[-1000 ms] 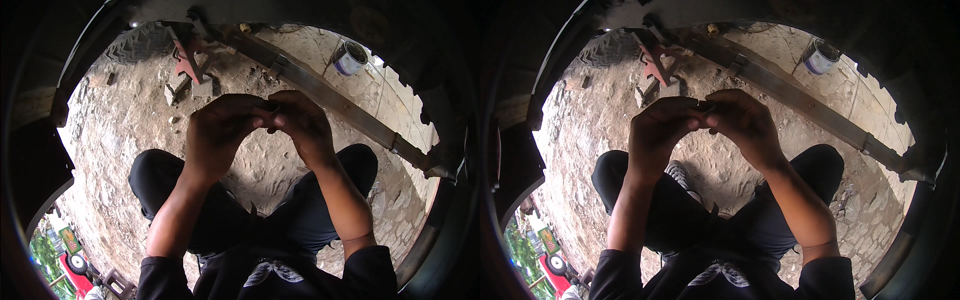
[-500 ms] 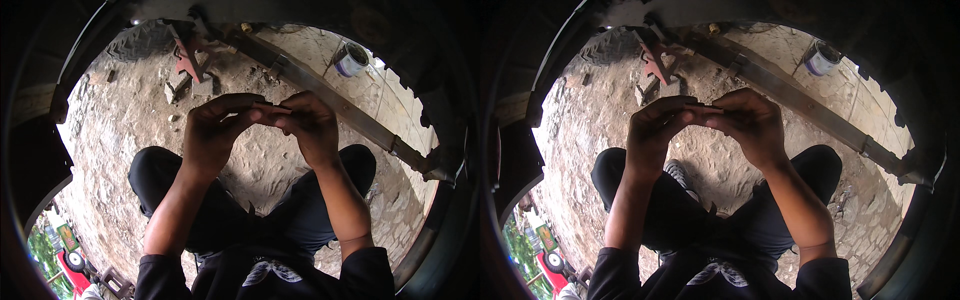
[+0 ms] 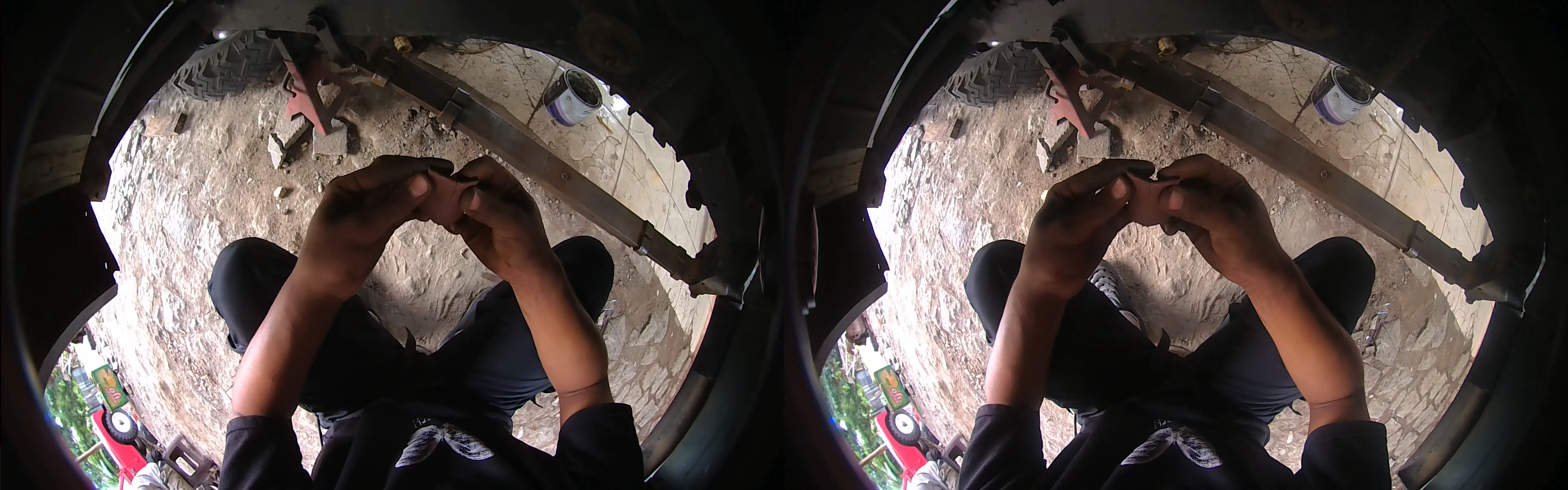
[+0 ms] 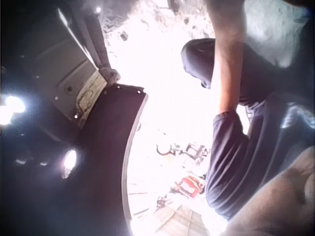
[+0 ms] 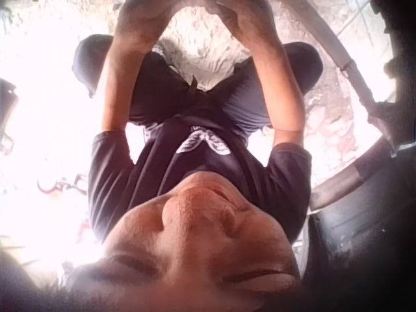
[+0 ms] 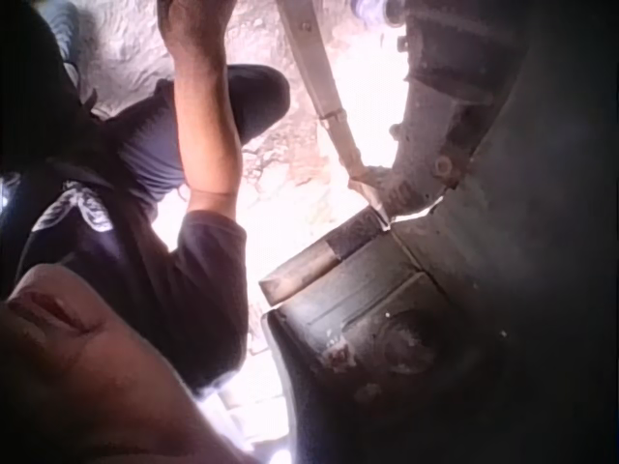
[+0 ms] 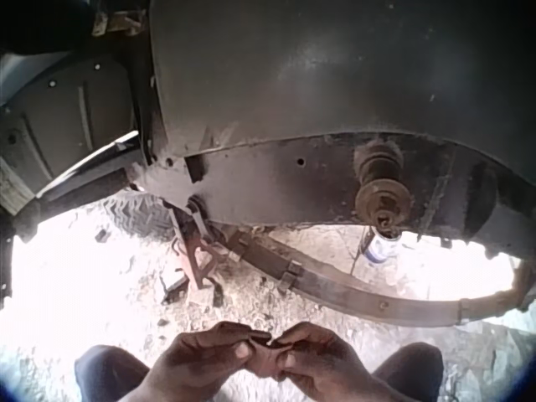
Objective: The person sits under a vehicle and uses a hammer and chisel to chip away material from the undercarriage. They repeatedly strike and scrape the same area, removing debris and adjusting their grip on the tools.
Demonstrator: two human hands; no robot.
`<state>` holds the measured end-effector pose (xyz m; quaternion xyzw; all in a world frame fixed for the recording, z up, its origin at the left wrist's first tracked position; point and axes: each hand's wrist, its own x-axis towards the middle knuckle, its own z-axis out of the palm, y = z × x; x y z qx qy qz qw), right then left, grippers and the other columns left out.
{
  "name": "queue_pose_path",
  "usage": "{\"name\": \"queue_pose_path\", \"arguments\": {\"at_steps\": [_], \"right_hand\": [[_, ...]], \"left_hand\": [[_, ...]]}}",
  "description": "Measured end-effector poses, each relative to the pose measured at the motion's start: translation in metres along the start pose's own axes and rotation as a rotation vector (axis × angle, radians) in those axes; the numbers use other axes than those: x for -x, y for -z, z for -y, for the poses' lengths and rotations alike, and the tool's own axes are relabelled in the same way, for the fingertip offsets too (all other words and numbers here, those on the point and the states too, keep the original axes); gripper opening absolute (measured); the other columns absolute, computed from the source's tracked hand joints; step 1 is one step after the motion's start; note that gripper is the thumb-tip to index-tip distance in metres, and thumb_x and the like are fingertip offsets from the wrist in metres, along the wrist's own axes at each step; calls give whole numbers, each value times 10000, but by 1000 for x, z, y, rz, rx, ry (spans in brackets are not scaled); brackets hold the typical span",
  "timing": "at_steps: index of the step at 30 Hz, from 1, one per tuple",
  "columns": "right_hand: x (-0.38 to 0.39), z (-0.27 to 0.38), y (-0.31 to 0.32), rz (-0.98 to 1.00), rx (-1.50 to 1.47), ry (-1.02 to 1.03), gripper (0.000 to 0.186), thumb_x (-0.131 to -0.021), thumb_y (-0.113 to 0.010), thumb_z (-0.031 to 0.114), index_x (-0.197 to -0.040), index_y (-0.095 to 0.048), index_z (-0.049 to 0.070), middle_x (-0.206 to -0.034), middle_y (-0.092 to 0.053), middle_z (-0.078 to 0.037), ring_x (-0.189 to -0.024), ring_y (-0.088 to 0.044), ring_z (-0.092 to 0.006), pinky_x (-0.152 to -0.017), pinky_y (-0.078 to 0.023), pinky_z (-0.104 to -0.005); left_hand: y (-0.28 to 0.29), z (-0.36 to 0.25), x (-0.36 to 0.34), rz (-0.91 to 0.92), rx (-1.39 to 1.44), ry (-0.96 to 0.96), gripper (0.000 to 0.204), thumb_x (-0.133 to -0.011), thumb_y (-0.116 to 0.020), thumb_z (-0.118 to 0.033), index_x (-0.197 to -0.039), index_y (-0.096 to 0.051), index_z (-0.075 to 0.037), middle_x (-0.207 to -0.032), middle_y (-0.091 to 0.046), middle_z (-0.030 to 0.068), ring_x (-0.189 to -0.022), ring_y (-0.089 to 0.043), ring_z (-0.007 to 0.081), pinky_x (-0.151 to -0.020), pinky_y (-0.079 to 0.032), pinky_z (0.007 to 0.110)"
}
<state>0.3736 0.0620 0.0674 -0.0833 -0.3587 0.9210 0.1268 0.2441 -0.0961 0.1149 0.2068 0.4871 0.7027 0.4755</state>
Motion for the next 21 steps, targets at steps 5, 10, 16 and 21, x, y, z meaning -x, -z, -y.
{"name": "queue_pose_path", "arguments": {"at_steps": [5,10,16,21], "right_hand": [[-4,-5,-3,20,93,35,322,-920,-750,137,-1193,-642,4,-1021,-695,-85,-945,-666,-158,-817,-540,-299],[-13,-4,0,-54,297,55,460,-929,-751,192,-1322,-612,-3,-1107,-699,-87,-987,-663,-139,-838,-534,-285],[-7,0,-7,-134,175,-114,487,-933,-755,224,-1344,-625,-2,-1113,-711,-65,-994,-668,-128,-839,-525,-257],[-10,-10,0,-109,397,88,345,-934,-749,153,-1231,-699,-14,-1091,-727,-92,-998,-682,-139,-854,-535,-259]], "left_hand": [[1,16,-4,-87,-169,-96,321,-1013,-662,-174,-1232,-683,60,-1055,-741,109,-974,-675,161,-916,-521,311],[-3,16,-4,-234,-278,-163,267,-983,-711,-131,-1181,-719,48,-962,-762,74,-885,-689,104,-824,-549,251],[-8,19,0,-154,-224,-214,249,-940,-720,4,-1184,-700,54,-1075,-764,100,-1023,-720,150,-919,-573,283],[4,25,-3,-217,-673,-402,301,-911,-748,-20,-1209,-702,-8,-1065,-764,131,-951,-763,200,-792,-597,287]]}}
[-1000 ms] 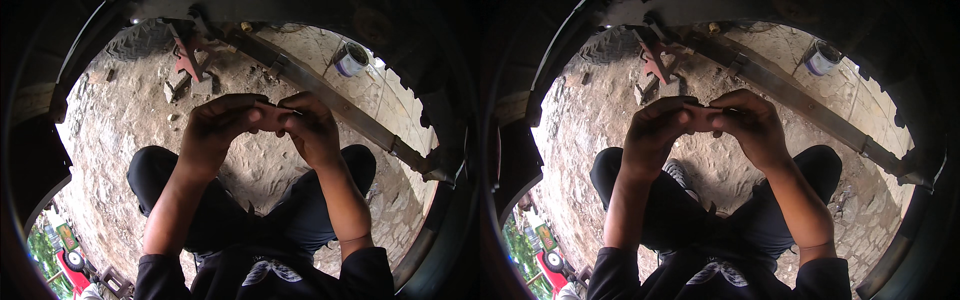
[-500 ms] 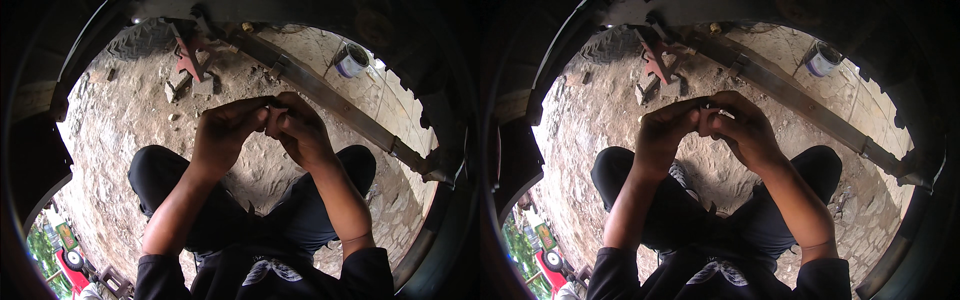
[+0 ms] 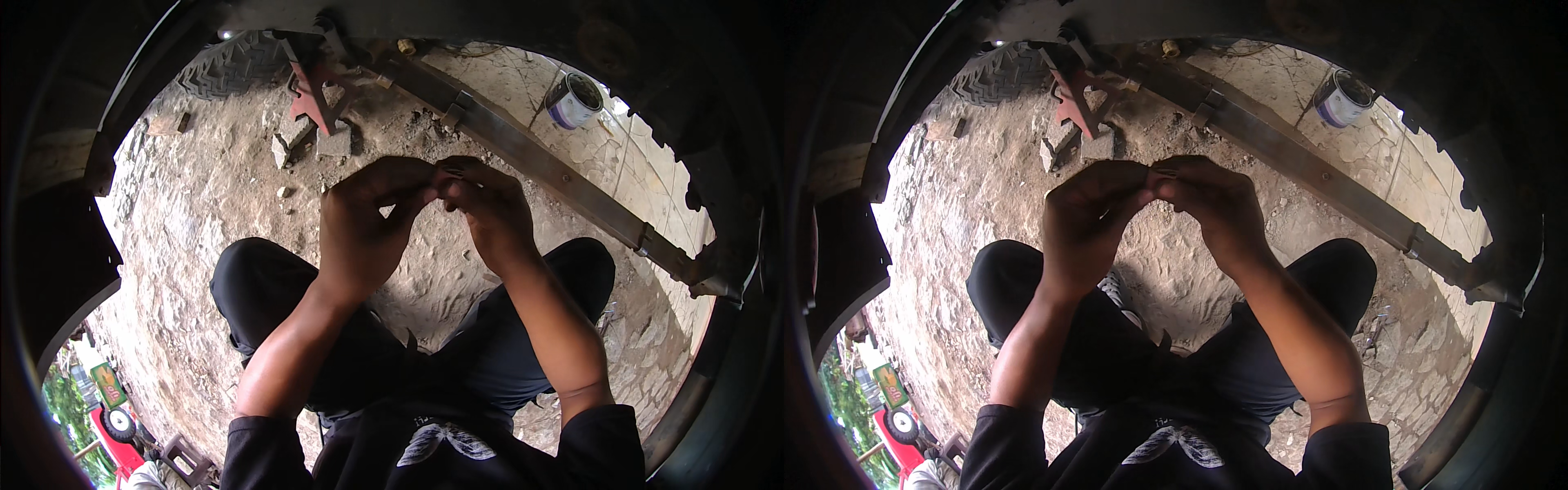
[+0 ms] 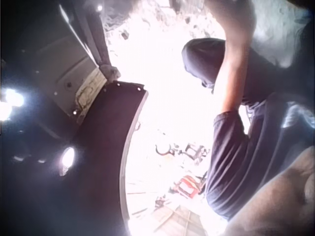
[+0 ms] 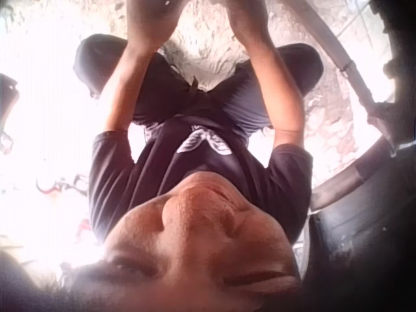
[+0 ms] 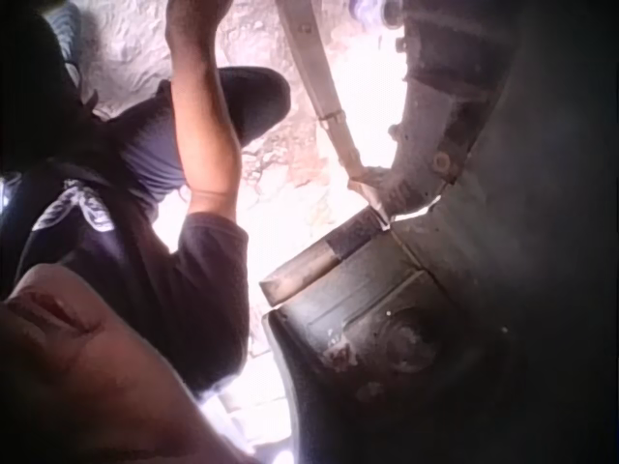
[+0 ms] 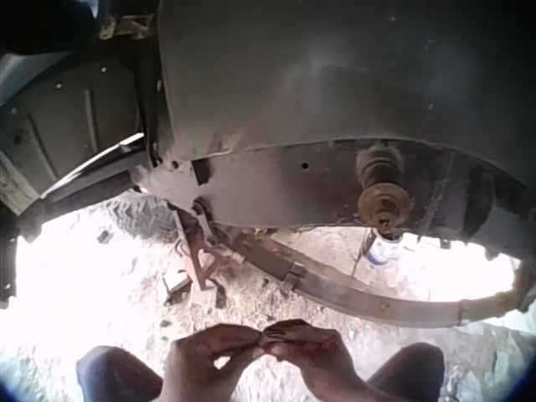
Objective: The person sits under a vehicle and uses a hammer and chisel to chip away material from the undercarriage. They repeatedly strike and scrape the same area, removing debris and adjusting their grip on the tools.
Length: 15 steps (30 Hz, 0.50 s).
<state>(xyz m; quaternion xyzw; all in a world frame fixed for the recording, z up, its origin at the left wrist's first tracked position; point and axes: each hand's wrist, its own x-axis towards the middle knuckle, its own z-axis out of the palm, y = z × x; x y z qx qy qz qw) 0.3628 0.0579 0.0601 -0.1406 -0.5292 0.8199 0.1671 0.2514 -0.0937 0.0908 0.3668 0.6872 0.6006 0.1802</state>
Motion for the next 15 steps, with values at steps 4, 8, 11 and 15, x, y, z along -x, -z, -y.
{"name": "queue_pose_path", "arguments": {"at_steps": [4,8,11,15], "right_hand": [[2,-5,-11,-97,212,215,217,-915,-746,29,-1124,-711,-19,-1100,-733,-128,-1008,-708,-156,-856,-581,-264],[11,-15,-27,-157,277,368,187,-917,-746,22,-1090,-690,-22,-1106,-733,-139,-998,-726,-171,-836,-596,-258],[11,-19,-24,-136,283,406,190,-921,-738,11,-1096,-674,-28,-1111,-734,-148,-986,-728,-175,-836,-599,-261],[1,-11,-6,-92,100,209,149,-960,-716,73,-1072,-647,3,-1155,-730,-157,-1075,-704,-192,-921,-581,-328]], "left_hand": [[-1,-13,-5,-106,-273,-4,240,-859,-797,-54,-1087,-721,-48,-1005,-760,137,-847,-776,240,-691,-586,309],[1,-4,-2,-115,-263,-81,200,-873,-780,-36,-1059,-706,-41,-971,-766,113,-838,-778,237,-705,-592,302],[3,3,0,-73,-198,-89,205,-894,-761,-24,-1088,-697,-20,-964,-764,109,-853,-778,211,-728,-594,288],[1,3,-1,-18,134,85,175,-949,-730,-51,-1102,-693,26,-976,-757,100,-903,-737,138,-779,-587,267]]}}
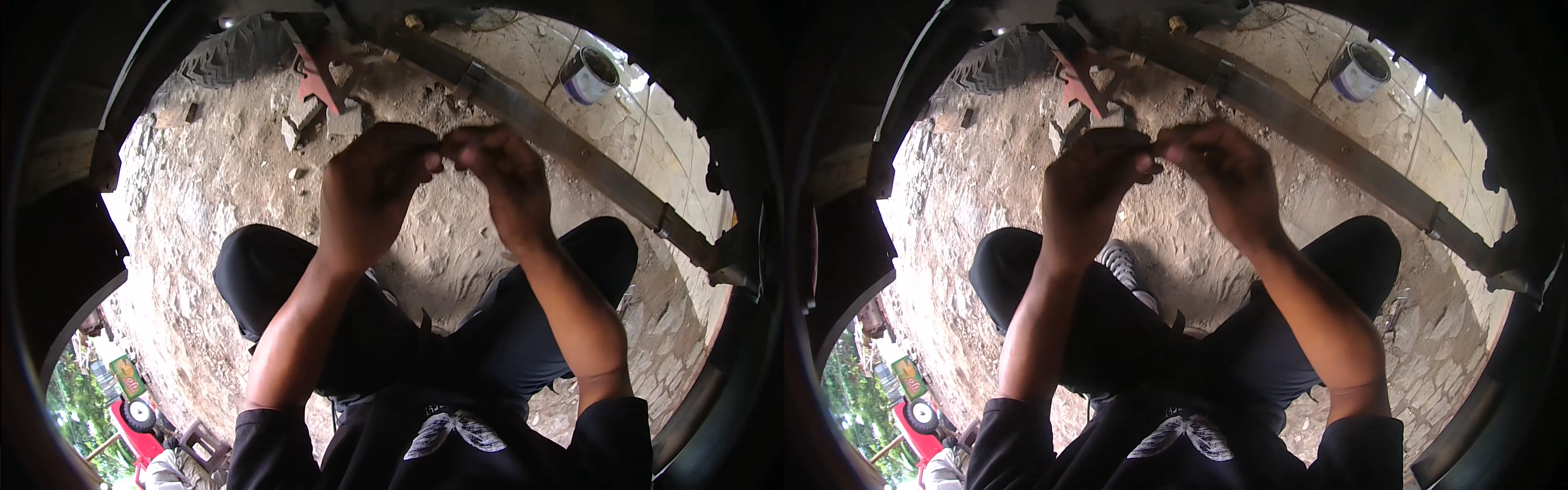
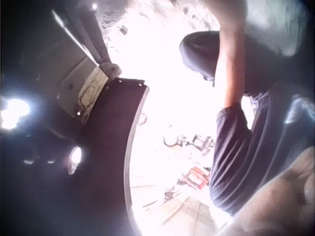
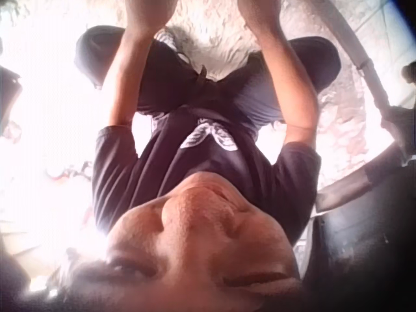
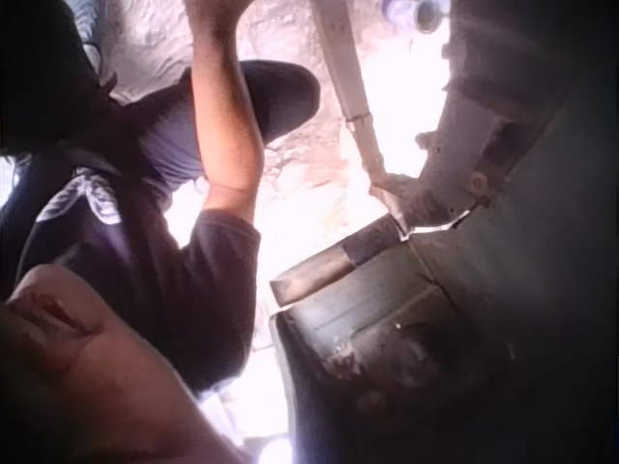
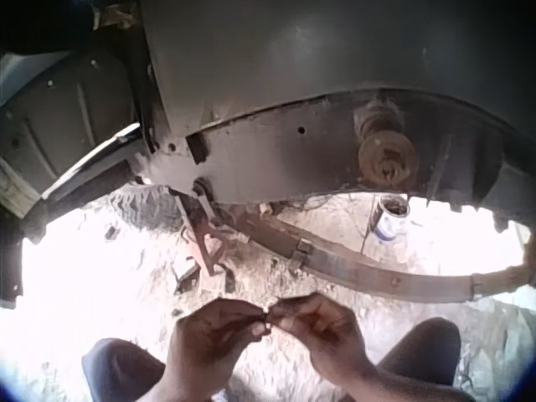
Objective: The person sits under a vehicle and uses a hammer and chisel to chip away material from the undercarriage. They repeatedly strike and scrape the same area, removing debris and adjusting their grip on the tools.
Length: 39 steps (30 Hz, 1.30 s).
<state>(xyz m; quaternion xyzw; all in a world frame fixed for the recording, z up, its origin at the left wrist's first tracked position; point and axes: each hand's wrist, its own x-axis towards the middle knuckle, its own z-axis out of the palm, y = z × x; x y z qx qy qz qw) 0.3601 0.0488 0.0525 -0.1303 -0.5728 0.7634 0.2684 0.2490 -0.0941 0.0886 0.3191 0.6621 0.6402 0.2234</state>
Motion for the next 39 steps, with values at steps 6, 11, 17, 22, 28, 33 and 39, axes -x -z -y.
{"name": "queue_pose_path", "arguments": {"at_steps": [6,11,17,22,28,33,39], "right_hand": [[-13,2,20,-140,-83,-19,214,-1018,-666,218,-1086,-575,37,-1148,-729,-132,-1039,-708,-202,-841,-569,-330],[-37,5,33,-321,192,153,261,-986,-714,231,-1156,-677,36,-1135,-746,-138,-945,-718,-134,-740,-526,-292],[-89,-18,42,-427,-97,-166,194,-929,-778,127,-1077,-723,14,-984,-739,-79,-764,-703,-140,-587,-570,-231],[-138,-79,41,-253,-184,-11,158,-920,-779,90,-1050,-730,15,-873,-725,-79,-726,-698,-143,-562,-568,-276],[-199,-82,-42,-249,-82,-38,114,-928,-749,43,-1034,-739,3,-870,-749,-83,-688,-707,-134,-543,-532,-256],[-229,-91,-56,-295,3,65,110,-863,-802,84,-892,-760,-13,-787,-768,-89,-585,-711,-130,-514,-537,-253],[-250,-101,-43,-306,932,138,181,-822,-832,243,-909,-798,88,-793,-780,-49,-752,-761,-153,-667,-582,-329]], "left_hand": [[10,-11,1,12,-48,37,193,-977,-708,-80,-1149,-702,8,-1024,-757,80,-966,-718,132,-840,-570,275],[38,-38,15,75,-92,-6,254,-1039,-583,-113,-1232,-669,28,-1112,-751,153,-999,-716,202,-878,-542,318],[59,-89,23,428,-549,106,247,-1043,-555,-65,-1237,-666,39,-1225,-711,137,-1121,-677,220,-981,-521,352],[77,-118,-15,764,-891,298,311,-983,-672,-65,-1284,-658,13,-1303,-686,153,-1225,-646,223,-1046,-504,352],[116,-16,-87,271,-577,267,367,-1022,-634,-275,-1336,-647,-87,-1134,-735,53,-1006,-696,133,-914,-505,306],[128,68,-151,260,-854,-35,261,-946,-637,-133,-1183,-725,-70,-1064,-755,77,-940,-723,159,-819,-552,300],[83,40,-144,135,-411,338,367,-891,-676,-123,-1255,-677,-71,-1125,-731,33,-955,-713,150,-857,-559,320]]}}
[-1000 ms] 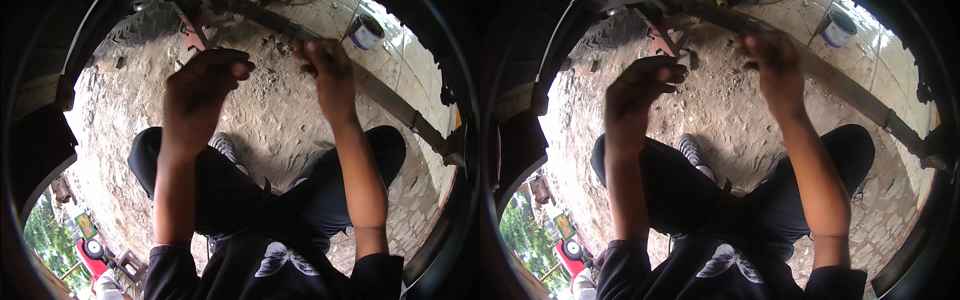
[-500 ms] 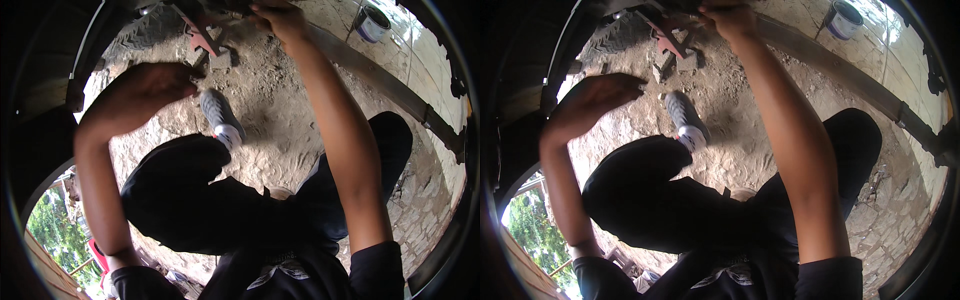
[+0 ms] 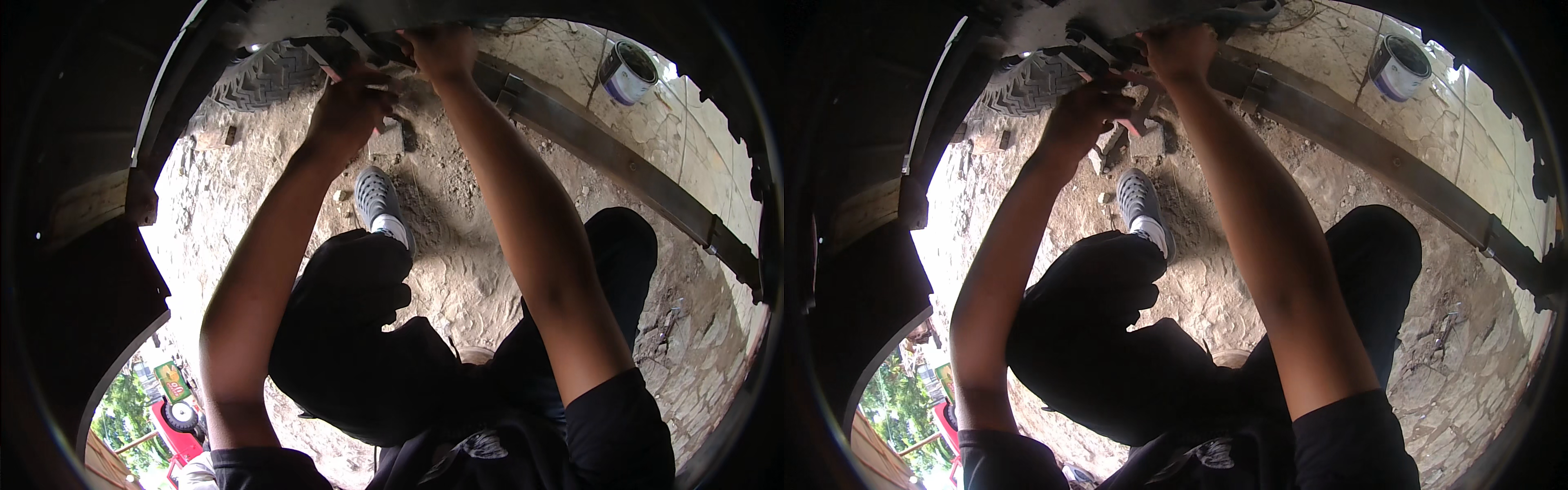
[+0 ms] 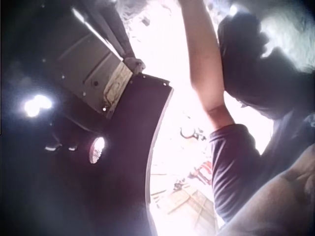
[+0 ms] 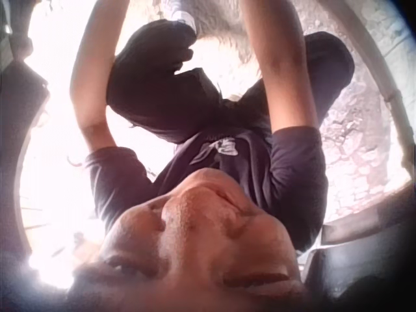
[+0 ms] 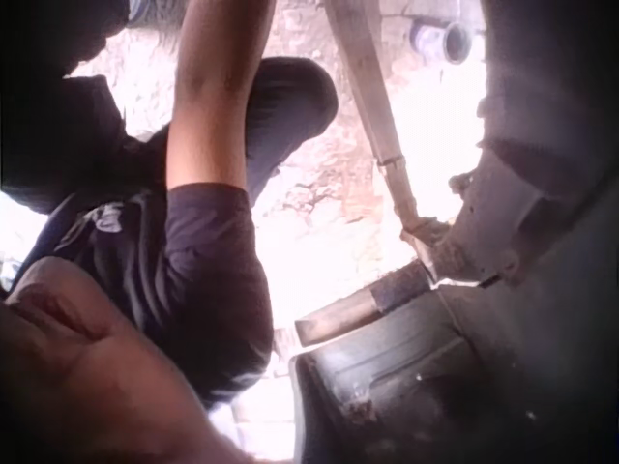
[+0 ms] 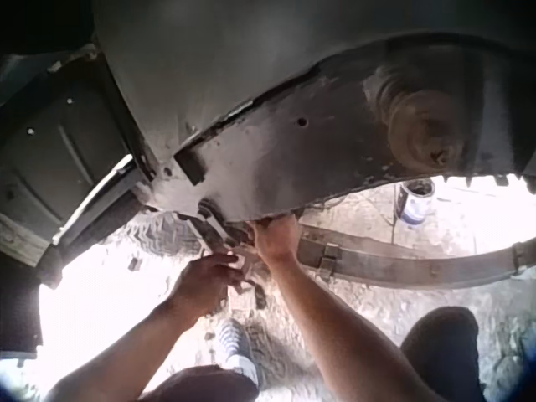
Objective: The person sits under a vehicle and uses a hammer and chisel to chip away material from the undercarriage. They repeatedly strike and scrape the same area, removing debris and adjusting their grip on the tools.
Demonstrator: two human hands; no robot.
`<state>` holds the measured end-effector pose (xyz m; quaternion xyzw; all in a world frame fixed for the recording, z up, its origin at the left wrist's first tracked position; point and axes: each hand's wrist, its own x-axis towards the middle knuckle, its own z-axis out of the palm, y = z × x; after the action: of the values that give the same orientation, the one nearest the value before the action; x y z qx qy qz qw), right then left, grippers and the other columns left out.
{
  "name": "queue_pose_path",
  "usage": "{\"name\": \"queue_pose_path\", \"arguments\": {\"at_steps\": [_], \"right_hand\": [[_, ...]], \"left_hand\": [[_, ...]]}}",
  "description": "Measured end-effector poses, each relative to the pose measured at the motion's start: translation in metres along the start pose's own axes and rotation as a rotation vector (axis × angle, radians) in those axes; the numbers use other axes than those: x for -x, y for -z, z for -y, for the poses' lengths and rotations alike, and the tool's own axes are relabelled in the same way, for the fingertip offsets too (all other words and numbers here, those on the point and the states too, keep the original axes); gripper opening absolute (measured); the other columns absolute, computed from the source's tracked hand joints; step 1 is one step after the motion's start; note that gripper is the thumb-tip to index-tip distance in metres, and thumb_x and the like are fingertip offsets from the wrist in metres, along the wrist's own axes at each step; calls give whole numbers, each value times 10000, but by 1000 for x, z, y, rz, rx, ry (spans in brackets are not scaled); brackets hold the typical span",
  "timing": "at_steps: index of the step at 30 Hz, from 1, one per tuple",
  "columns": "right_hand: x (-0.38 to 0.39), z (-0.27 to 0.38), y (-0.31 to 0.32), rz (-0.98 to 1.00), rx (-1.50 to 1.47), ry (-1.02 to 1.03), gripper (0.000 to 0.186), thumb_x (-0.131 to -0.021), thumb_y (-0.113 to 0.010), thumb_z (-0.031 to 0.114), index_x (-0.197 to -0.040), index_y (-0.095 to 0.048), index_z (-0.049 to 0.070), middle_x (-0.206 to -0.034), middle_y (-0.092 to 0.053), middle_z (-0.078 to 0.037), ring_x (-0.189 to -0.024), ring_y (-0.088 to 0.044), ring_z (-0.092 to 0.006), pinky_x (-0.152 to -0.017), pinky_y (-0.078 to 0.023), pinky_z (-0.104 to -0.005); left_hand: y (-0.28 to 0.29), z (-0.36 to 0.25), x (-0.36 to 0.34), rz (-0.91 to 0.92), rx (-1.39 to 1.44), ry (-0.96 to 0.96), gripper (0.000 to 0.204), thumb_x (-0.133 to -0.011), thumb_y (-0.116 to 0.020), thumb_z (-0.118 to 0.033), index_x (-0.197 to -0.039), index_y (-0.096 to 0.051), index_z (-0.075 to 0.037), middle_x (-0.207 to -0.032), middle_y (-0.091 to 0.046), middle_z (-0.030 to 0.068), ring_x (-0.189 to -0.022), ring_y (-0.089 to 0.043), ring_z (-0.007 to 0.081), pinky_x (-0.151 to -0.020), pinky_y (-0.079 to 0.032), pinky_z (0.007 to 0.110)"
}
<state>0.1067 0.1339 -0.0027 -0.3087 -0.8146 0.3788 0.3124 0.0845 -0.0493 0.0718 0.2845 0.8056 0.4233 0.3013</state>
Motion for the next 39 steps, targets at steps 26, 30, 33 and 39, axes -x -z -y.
{"name": "queue_pose_path", "arguments": {"at_steps": [26,30,33,39], "right_hand": [[-42,-38,-40,-31,-300,-115,570,-718,-867,363,-1193,-693,101,-1082,-744,-107,-968,-717,-258,-808,-579,-389],[-50,-52,-55,-196,-32,56,113,-880,-780,93,-912,-726,-1,-759,-717,-83,-589,-655,-145,-491,-487,-299],[-16,-21,-44,-105,-412,-47,132,-868,-790,93,-892,-714,-12,-770,-716,-70,-572,-637,-148,-495,-483,-303],[2,2,-33,-89,-659,-284,129,-860,-779,74,-855,-681,-9,-769,-706,-81,-538,-605,-133,-469,-456,-305]], "left_hand": [[35,-12,-76,-309,349,-46,587,-924,-764,-419,-1229,-574,44,-932,-739,173,-751,-770,259,-589,-666,370],[30,-19,-75,-259,416,-15,584,-925,-769,-393,-1230,-559,59,-951,-730,194,-732,-761,294,-574,-671,420],[35,-14,-58,-284,366,35,553,-935,-742,-466,-1052,-644,66,-955,-734,169,-811,-763,271,-694,-681,391],[44,-13,-65,-201,402,30,542,-953,-742,-363,-1260,-532,32,-1066,-694,198,-799,-760,311,-656,-686,418]]}}
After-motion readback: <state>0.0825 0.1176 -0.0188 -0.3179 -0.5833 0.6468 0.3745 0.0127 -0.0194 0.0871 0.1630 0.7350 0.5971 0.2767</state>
